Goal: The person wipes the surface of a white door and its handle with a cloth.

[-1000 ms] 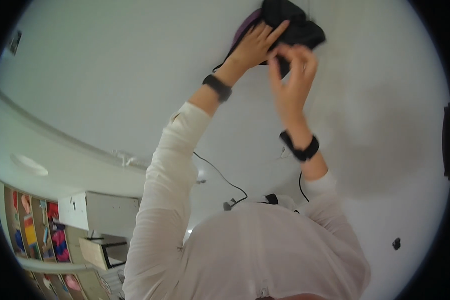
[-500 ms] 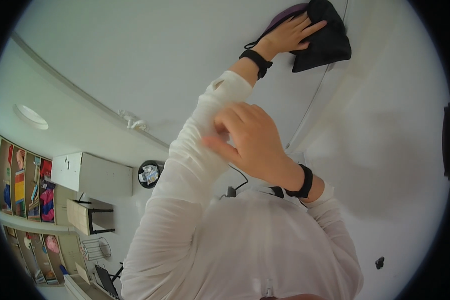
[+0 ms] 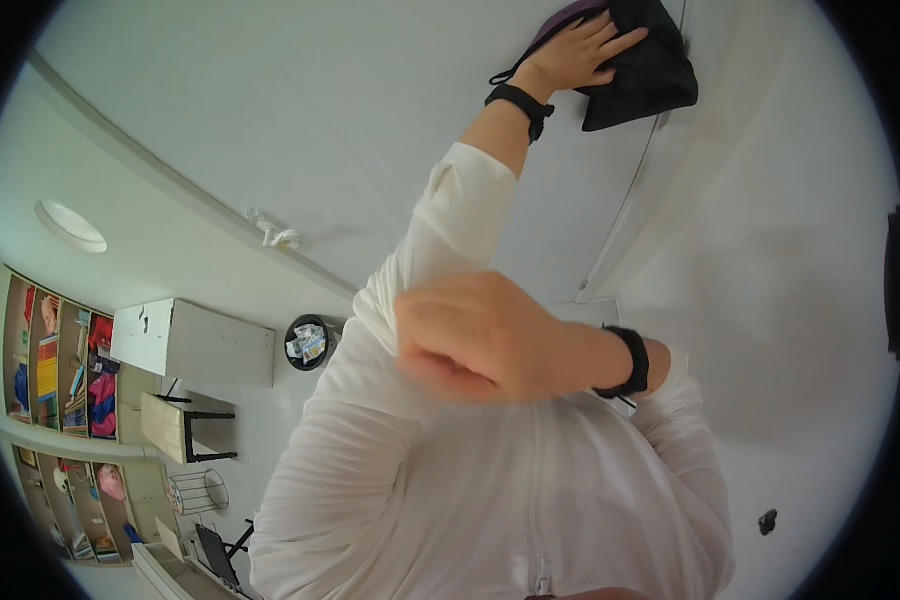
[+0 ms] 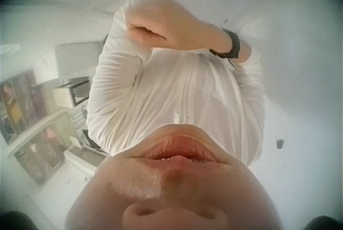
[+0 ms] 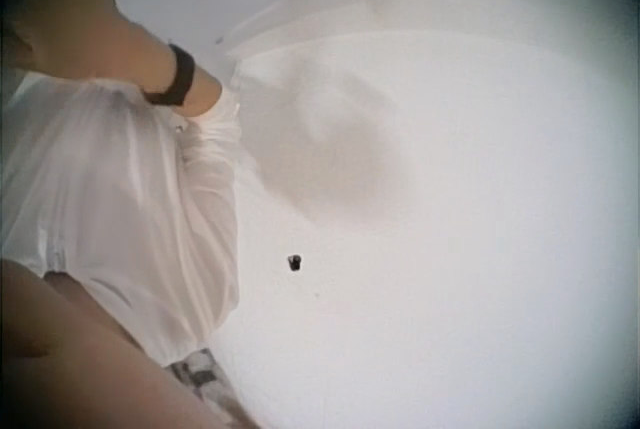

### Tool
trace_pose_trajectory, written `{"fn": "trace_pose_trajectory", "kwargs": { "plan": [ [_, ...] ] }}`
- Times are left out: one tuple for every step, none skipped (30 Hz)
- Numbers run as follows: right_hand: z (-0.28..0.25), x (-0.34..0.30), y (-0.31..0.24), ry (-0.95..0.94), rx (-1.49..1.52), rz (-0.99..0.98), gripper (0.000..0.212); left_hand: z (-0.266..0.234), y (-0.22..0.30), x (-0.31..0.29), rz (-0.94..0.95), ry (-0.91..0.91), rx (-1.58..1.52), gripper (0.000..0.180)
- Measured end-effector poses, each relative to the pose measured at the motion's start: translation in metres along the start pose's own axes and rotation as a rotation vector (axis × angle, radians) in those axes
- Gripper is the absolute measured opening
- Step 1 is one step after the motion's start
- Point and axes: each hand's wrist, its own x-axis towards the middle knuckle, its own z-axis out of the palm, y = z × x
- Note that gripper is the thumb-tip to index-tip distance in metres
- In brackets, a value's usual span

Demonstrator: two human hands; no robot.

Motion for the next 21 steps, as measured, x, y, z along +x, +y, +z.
{"fn": "trace_pose_trajectory", "kwargs": {
  "plan": [
    [0.001, -0.008, 0.002, 0.011, 0.008, -0.023, 0.012, -0.003, 0.001, 0.002, 0.014, 0.02, 0.014, 0.071],
    [-0.001, -0.013, 0.005, 0.019, 0.001, -0.02, 0.012, -0.005, 0.003, 0.003, 0.03, 0.041, 0.026, 0.07],
    [-0.004, -0.021, 0.007, 0.062, 0.07, 0.019, 0.012, -0.006, 0.007, 0.004, 0.038, 0.045, 0.017, 0.07],
    [-0.007, -0.026, 0.011, 0.098, 0.134, 0.049, 0.012, -0.008, 0.005, 0.006, 0.039, 0.082, 0.057, 0.073],
    [-0.008, -0.034, 0.02, 0.102, 0.12, 0.045, 0.012, -0.01, 0.003, 0.008, 0.043, 0.121, 0.094, 0.077],
    [-0.008, -0.044, 0.029, 0.126, 0.025, 0.13, 0.01, -0.011, 0.002, 0.009, 0.061, 0.136, 0.084, 0.077],
    [-0.008, -0.052, 0.035, 0.156, -0.068, 0.221, 0.011, -0.013, 0.002, 0.006, 0.065, 0.125, 0.032, 0.077],
    [-0.006, -0.054, 0.037, 0.179, -0.089, 0.227, 0.011, -0.015, 0.0, 0.004, 0.07, 0.113, -0.022, 0.078],
    [0.0, -0.052, 0.039, 0.2, -0.216, 0.209, 0.014, -0.019, 0.001, 0.003, 0.065, 0.118, 0.001, 0.078],
    [0.004, -0.049, 0.04, 0.219, -0.345, 0.193, 0.018, -0.021, 0.0, 0.001, 0.06, 0.125, 0.021, 0.079],
    [0.007, -0.048, 0.04, 0.239, -0.363, 0.206, 0.018, -0.022, -0.001, -0.001, 0.09, 0.14, 0.002, 0.078],
    [0.01, -0.048, 0.039, 0.249, -0.435, 0.164, 0.021, -0.025, 0.001, 0.0, 0.082, 0.113, 0.006, 0.077],
    [0.012, -0.046, 0.039, 0.261, -0.508, 0.123, 0.024, -0.025, 0.002, 0.002, 0.08, 0.08, 0.019, 0.077],
    [0.015, -0.047, 0.041, 0.28, -0.526, 0.135, 0.024, -0.024, 0.004, 0.003, 0.078, 0.047, 0.034, 0.077],
    [0.017, -0.049, 0.045, 0.263, -0.551, 0.197, 0.022, -0.027, 0.004, 0.004, 0.058, 0.045, 0.038, 0.077],
    [0.02, -0.05, 0.048, 0.261, -0.579, 0.27, 0.02, -0.026, 0.006, 0.005, 0.048, 0.042, 0.028, 0.077],
    [0.022, -0.048, 0.049, 0.278, -0.594, 0.282, 0.02, -0.025, 0.007, 0.008, 0.065, 0.073, 0.035, 0.077],
    [0.022, -0.045, 0.049, 0.125, -0.603, 0.373, 0.018, -0.026, 0.006, 0.009, 0.065, 0.069, 0.034, 0.076],
    [0.022, -0.043, 0.049, -0.031, -0.608, 0.464, 0.016, -0.026, 0.006, 0.01, 0.058, 0.071, 0.05, 0.076],
    [0.022, -0.044, 0.05, -0.026, -0.613, 0.469, 0.016, -0.026, 0.007, 0.013, 0.05, 0.073, 0.067, 0.076],
    [0.027, -0.047, 0.053, 0.033, -0.509, 0.231, 0.013, -0.026, 0.008, 0.014, 0.055, 0.076, 0.058, 0.076]
  ]
}}
